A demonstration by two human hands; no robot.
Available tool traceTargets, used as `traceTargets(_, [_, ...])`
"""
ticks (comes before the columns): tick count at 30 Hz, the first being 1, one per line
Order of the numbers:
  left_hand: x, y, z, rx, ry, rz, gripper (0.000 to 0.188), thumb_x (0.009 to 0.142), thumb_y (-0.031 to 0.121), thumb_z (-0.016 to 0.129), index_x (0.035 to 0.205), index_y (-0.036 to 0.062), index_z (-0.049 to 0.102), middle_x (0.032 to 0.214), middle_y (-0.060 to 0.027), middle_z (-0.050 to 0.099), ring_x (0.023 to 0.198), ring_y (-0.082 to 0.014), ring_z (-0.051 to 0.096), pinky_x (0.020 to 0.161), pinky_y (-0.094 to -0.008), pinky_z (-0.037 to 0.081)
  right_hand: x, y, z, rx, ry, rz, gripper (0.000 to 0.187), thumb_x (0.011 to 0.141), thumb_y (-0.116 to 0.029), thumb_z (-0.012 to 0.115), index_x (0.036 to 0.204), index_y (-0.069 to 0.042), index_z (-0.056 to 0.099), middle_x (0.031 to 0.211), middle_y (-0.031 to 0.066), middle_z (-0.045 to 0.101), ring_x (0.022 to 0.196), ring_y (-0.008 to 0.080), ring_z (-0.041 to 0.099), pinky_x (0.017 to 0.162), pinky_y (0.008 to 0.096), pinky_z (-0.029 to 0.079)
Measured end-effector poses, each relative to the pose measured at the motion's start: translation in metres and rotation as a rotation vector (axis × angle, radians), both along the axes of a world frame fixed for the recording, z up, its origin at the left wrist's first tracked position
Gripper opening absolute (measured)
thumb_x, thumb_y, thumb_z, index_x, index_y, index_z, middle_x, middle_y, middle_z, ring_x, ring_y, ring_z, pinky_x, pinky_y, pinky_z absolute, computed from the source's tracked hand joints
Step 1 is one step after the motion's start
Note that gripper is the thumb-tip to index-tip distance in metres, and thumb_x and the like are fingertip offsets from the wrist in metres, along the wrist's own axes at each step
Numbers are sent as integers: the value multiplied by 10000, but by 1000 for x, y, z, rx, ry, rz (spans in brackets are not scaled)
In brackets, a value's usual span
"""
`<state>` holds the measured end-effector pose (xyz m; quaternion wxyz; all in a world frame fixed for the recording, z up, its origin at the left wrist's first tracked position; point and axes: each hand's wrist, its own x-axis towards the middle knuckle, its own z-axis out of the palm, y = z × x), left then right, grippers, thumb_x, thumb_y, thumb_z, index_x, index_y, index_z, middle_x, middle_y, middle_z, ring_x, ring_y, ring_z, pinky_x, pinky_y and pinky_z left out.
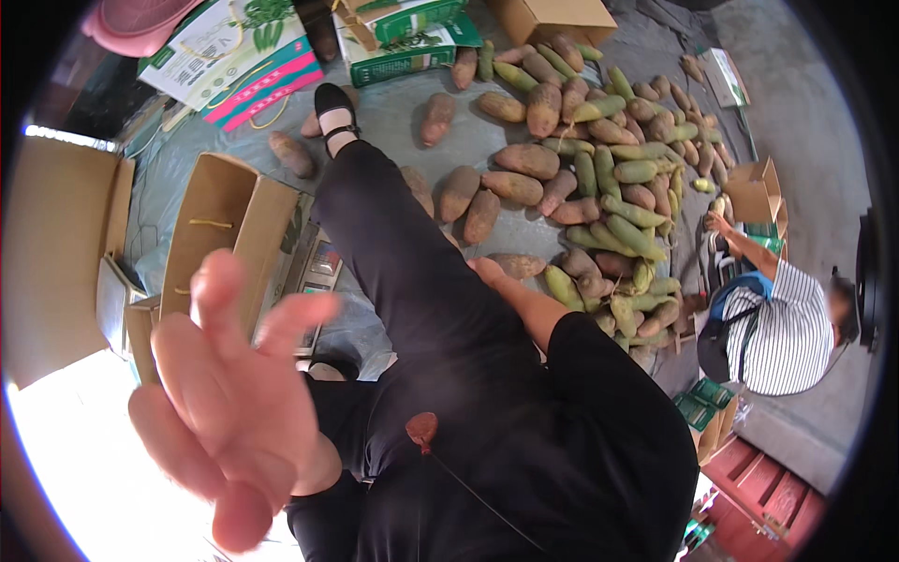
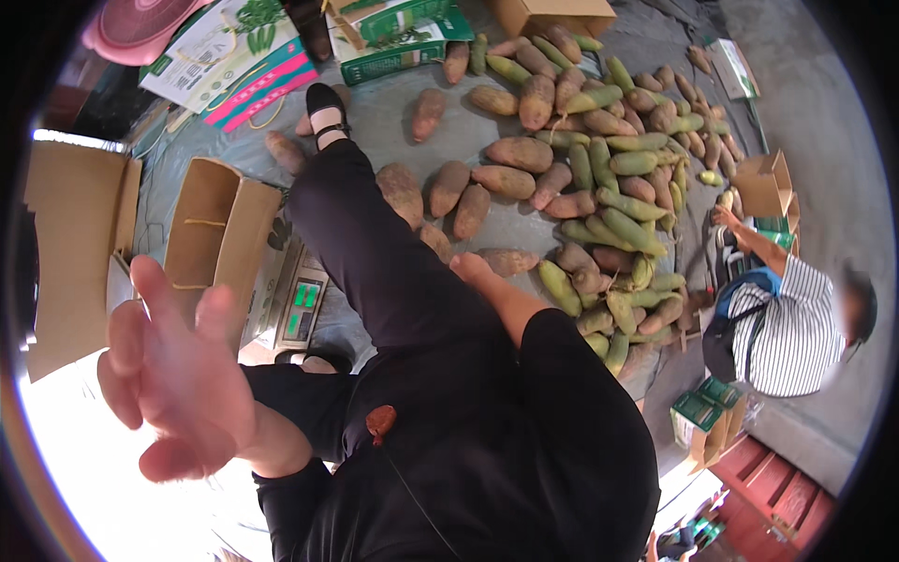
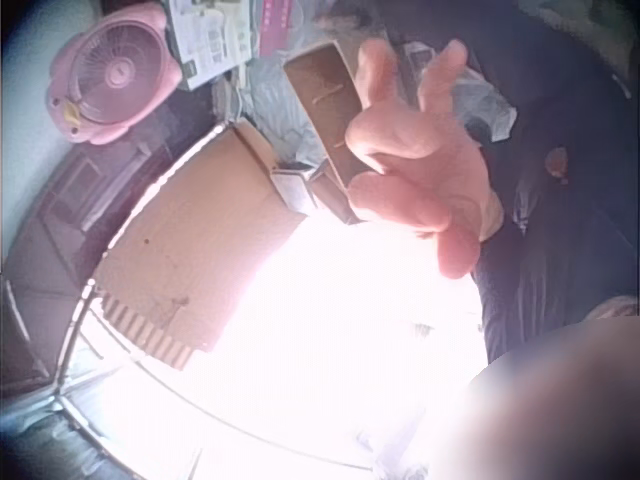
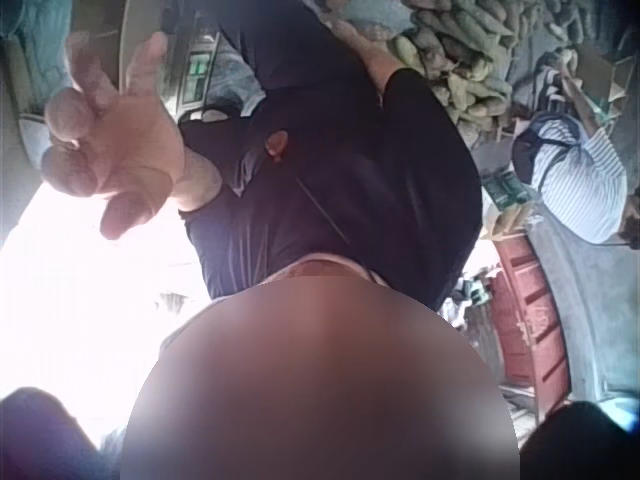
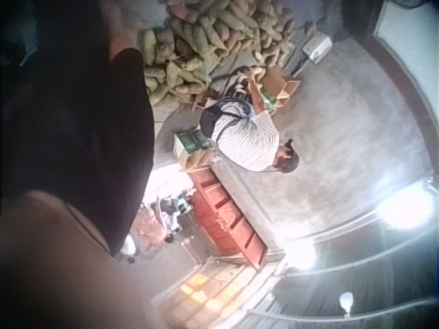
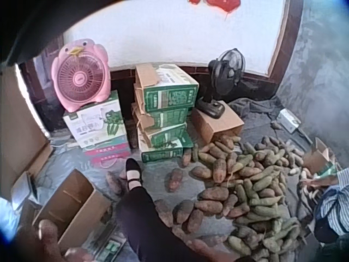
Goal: Sort through a large pile of produce on the floor, weigh items, and place them into cardboard boxes.
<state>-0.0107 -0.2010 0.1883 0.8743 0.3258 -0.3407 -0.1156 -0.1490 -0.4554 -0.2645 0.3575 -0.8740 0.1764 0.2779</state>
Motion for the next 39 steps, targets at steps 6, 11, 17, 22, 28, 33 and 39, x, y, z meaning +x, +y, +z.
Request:
traceTargets(6, [3,46,-44,375,80,462,321,890,350,576,750,95,441,1032,-79,504,1283,-390,325,996,-575,354,7,1,34,-74,30,144,328,786,-269,488,823,11,654,880,240,633,890,402,605,796,467,474])
traceTargets(11, [2,80,-78,693,152,785,530,984,443,269,683,54,466,1046,-132,561,1214,-350,435,1005,-487,363,-12,-22,16,-114,38,11,201,756,-231,535,849,-115,672,821,184,647,827,373,618,742,443,487])
traceTargets(17, [5,98,-112,1430,142,1029,424,970,348,386,1117,-5,569,1172,-140,555,1121,-247,517,961,-396,412,-18,-53,23,-303,19,110,185,716,-200,568,846,-117,670,849,165,655,831,364,619,762,426,492])
traceTargets(22, [13,132,-158,1827,-90,964,426,917,295,529,1265,52,493,1262,-172,493,1194,-319,432,988,-449,338,-23,-70,31,-254,15,-86,185,724,-183,569,865,-110,664,881,165,649,880,342,611,771,419,487])
traceTargets(28, [18,133,-166,2194,-157,918,608,769,227,674,1316,94,442,1300,-178,466,1237,-349,389,1025,-469,301,-13,-67,59,-224,159,-227,234,734,-180,593,953,-119,647,986,143,642,940,343,594,812,410,473])
traceTargets(33, [30,142,-174,2174,-127,921,628,708,115,679,1297,95,460,1224,-165,506,1156,-346,459,964,-444,369,0,-96,48,-267,90,-450,274,747,-146,601,1019,-134,621,1018,138,630,986,331,584,870,445,443])
traceTargets(39, [39,140,-173,2073,-68,910,575,701,42,688,1246,90,511,1169,-163,561,1062,-329,547,897,-403,432,53,-130,56,-627,-88,-257,340,733,-102,624,1068,-136,584,1087,102,565,1076,291,519,869,435,450])
